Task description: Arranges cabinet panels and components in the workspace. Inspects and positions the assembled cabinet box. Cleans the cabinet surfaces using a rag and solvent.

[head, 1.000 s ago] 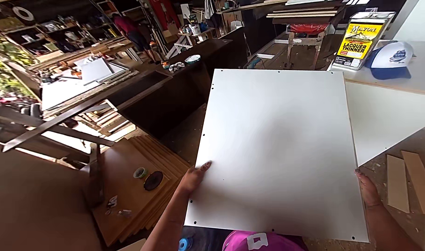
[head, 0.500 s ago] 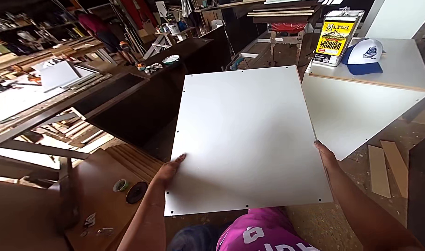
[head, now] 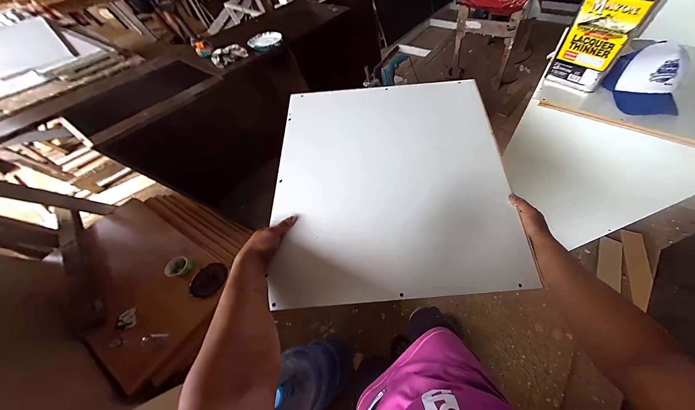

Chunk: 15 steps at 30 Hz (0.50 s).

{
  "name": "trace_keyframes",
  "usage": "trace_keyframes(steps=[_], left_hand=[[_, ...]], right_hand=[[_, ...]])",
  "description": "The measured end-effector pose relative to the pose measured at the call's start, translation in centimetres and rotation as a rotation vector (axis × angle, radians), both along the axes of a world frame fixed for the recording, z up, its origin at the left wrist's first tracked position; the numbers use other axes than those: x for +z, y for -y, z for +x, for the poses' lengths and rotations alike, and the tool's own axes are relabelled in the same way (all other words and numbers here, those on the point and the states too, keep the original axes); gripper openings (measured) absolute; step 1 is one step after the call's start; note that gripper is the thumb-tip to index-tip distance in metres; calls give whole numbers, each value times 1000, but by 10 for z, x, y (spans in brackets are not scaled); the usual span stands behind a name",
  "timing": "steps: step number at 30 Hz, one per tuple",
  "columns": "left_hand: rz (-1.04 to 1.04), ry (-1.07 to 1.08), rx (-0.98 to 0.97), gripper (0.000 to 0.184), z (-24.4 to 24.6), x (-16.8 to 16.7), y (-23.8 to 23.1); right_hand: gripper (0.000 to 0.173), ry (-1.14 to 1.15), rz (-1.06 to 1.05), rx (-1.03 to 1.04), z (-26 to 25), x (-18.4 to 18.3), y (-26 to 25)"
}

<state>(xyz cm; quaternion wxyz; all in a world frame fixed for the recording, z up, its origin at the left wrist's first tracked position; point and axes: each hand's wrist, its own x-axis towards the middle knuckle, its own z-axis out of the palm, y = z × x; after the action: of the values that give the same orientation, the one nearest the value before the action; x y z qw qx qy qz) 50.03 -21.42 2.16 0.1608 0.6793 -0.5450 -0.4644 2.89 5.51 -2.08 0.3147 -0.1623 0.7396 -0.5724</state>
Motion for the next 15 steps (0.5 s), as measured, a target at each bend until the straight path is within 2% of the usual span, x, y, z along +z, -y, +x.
trace_keyframes(steps=[7, 10, 13, 15], left_hand=[[115, 10, 20, 63, -22, 3, 53], [151, 137, 14, 72, -36, 8, 73], [77, 315, -43, 79, -49, 7, 92], [-74, 420, -89, 77, -52, 2, 99]], right_hand=[[43, 0, 36, -34, -12, 6, 49], [47, -24, 115, -23, -21, 9, 73], [49, -47, 196, -44, -32, 13, 92], [47, -50, 183, -19, -41, 9, 98]])
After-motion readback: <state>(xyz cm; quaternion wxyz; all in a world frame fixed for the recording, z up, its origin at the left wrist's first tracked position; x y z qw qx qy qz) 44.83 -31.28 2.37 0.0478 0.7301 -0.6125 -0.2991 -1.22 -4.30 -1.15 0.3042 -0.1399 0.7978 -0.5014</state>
